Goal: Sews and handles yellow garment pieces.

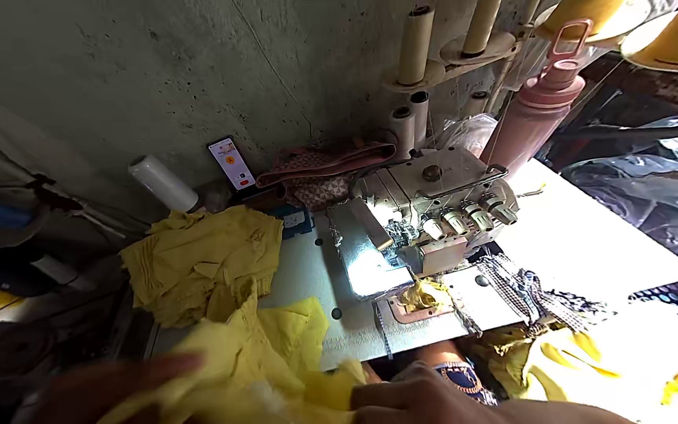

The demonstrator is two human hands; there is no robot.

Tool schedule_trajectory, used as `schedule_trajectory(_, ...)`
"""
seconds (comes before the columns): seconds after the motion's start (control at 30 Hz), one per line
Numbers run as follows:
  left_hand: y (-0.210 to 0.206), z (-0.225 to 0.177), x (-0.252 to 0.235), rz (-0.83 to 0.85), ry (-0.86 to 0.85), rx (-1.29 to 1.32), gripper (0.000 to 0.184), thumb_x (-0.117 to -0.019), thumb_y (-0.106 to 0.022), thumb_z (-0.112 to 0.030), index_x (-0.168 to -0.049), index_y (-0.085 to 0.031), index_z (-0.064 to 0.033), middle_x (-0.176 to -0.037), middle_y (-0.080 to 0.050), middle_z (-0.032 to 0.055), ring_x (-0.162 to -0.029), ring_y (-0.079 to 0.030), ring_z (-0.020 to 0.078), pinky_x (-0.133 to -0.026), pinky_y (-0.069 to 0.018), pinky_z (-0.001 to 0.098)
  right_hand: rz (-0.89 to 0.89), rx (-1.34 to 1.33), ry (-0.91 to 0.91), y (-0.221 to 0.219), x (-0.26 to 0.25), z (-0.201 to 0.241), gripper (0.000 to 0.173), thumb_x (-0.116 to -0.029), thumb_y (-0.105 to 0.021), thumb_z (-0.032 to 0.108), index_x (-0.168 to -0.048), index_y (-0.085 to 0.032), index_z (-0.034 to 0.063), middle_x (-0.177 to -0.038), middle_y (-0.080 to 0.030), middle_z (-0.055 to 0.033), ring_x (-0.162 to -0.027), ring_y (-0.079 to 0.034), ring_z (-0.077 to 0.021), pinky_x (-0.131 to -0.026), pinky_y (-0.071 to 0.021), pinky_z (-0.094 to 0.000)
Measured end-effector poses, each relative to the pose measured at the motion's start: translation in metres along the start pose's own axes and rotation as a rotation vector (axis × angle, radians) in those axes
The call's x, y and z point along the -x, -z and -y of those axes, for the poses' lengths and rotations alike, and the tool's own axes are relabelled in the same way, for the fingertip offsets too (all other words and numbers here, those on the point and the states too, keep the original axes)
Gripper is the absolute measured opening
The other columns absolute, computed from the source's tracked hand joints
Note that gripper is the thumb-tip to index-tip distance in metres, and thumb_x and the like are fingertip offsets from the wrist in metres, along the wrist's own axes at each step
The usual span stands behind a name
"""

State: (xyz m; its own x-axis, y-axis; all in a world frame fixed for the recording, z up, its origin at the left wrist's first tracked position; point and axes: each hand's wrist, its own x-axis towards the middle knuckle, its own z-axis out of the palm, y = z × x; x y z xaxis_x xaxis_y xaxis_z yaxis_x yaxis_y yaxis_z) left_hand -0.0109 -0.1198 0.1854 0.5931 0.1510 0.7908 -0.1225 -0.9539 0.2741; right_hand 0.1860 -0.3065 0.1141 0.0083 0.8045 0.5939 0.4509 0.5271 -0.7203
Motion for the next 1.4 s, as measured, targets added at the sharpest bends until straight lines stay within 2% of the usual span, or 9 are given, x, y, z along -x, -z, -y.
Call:
schedule_trajectory(0.07, -0.061, 0.016, -0.022, 0.105, 0.007, 0.047, 0.012, -0.1063, -0.054, -0.026, -0.110, -0.064, -0.0203, -0.117, -0.067, -0.0125, -0.112, -0.060, -0.0043, -0.097, -0.0472, 0.0158, -0.064, 0.002, -0.102, 0.002, 0.030, -0.016, 0.034, -0.0985, -0.069, 0.029, -0.085, -0.064, -0.0020, -0.072, -0.063, -0.0142, -0.062, -0.061, -0.0178, -0.055, -0.0492, -0.0304)
schedule_trajectory(0.2, -0.219, 0.074, 0.019, 0.337, 0.048, 0.258, 0.013, -0.0982, -0.063, -0.016, -0.094, -0.067, -0.0037, -0.092, -0.071, 0.0090, -0.089, -0.069, 0.0187, -0.083, -0.0546, 0.0358, -0.310, 0.117, -0.551, -0.025, 0.135, -0.116, 0.024, -0.0967, -0.067, 0.022, -0.095, -0.070, -0.0015, -0.074, -0.069, -0.0103, -0.065, -0.067, -0.0155, -0.062, -0.0572, -0.0352)
schedule_trajectory(0.3, -0.270, 0.080, 0.049, 0.403, 0.063, 0.282, 0.011, -0.0927, -0.062, -0.011, -0.088, -0.069, -0.0033, -0.084, -0.069, 0.0087, -0.083, -0.067, 0.0199, -0.082, -0.0518, 0.0360, -0.446, 0.317, -0.776, -0.025, 0.183, -0.151, 0.028, -0.0918, -0.067, 0.028, -0.089, -0.067, 0.0005, -0.079, -0.066, -0.0117, -0.067, -0.064, -0.0220, -0.061, -0.0525, -0.0433)
schedule_trajectory(0.47, -0.267, 0.079, 0.048, 0.412, 0.144, 0.345, 0.011, -0.0952, -0.062, -0.015, -0.090, -0.066, -0.0064, -0.080, -0.063, 0.0037, -0.078, -0.059, 0.0113, -0.082, -0.0445, 0.0292, -0.619, 0.425, -0.404, 0.017, 0.136, -0.146, 0.028, -0.0983, -0.068, 0.040, -0.114, -0.069, 0.0175, -0.120, -0.063, -0.0039, -0.068, -0.055, 0.0045, -0.055, -0.0462, -0.0099)
schedule_trajectory(0.63, -0.265, 0.079, 0.046, 0.431, 0.176, 0.385, 0.011, -0.0958, -0.064, -0.017, -0.092, -0.065, -0.0069, -0.084, -0.065, 0.0029, -0.085, -0.061, 0.0092, -0.086, -0.0442, 0.0277, -0.526, 0.531, -0.405, 0.029, 0.087, -0.158, 0.035, -0.0914, -0.071, 0.042, -0.113, -0.075, 0.0155, -0.113, -0.063, -0.0099, -0.083, -0.064, -0.0104, -0.062, -0.0541, -0.0239)
schedule_trajectory(0.8, -0.262, 0.080, 0.043, 0.459, 0.231, 0.429, 0.014, -0.0971, -0.064, -0.019, -0.092, -0.065, -0.0063, -0.085, -0.065, 0.0026, -0.088, -0.060, 0.0080, -0.087, -0.0439, 0.0265, -0.601, 0.456, -0.408, 0.027, 0.082, -0.168, 0.035, -0.0878, -0.076, 0.042, -0.096, -0.067, 0.0090, -0.103, -0.059, -0.0058, -0.078, -0.055, -0.0020, -0.061, -0.0458, -0.0140)
schedule_trajectory(0.93, -0.261, 0.082, 0.043, 0.472, 0.277, 0.454, 0.015, -0.0982, -0.062, -0.020, -0.092, -0.065, -0.0071, -0.085, -0.063, 0.0009, -0.088, -0.060, 0.0059, -0.089, -0.0452, 0.0251, -0.603, 0.472, -0.473, 0.025, 0.084, -0.168, 0.040, -0.0864, -0.075, 0.050, -0.097, -0.071, 0.0111, -0.105, -0.061, -0.0043, -0.078, -0.056, -0.0018, -0.060, -0.0464, -0.0159)
schedule_trajectory(1.07, -0.261, 0.083, 0.043, 0.469, 0.291, 0.465, 0.016, -0.0982, -0.062, -0.022, -0.092, -0.065, -0.0075, -0.086, -0.063, 0.0001, -0.089, -0.060, 0.0047, -0.089, -0.0441, 0.0242, -0.640, 0.227, -0.492, 0.028, 0.085, -0.167, 0.031, -0.0824, -0.082, 0.039, -0.092, -0.070, 0.0114, -0.105, -0.057, 0.0020, -0.077, -0.047, 0.0104, -0.062, -0.0382, -0.0035)
schedule_trajectory(1.4, -0.263, 0.084, 0.045, 0.435, 0.288, 0.481, 0.015, -0.0981, -0.063, -0.021, -0.092, -0.065, -0.0072, -0.086, -0.064, 0.0000, -0.090, -0.060, 0.0040, -0.090, -0.0441, 0.0237, -0.725, 0.119, -0.473, 0.019, 0.083, -0.162, 0.024, -0.0874, -0.079, 0.034, -0.087, -0.069, 0.0125, -0.110, -0.059, 0.0017, -0.087, -0.054, 0.0090, -0.069, -0.0456, -0.0041)
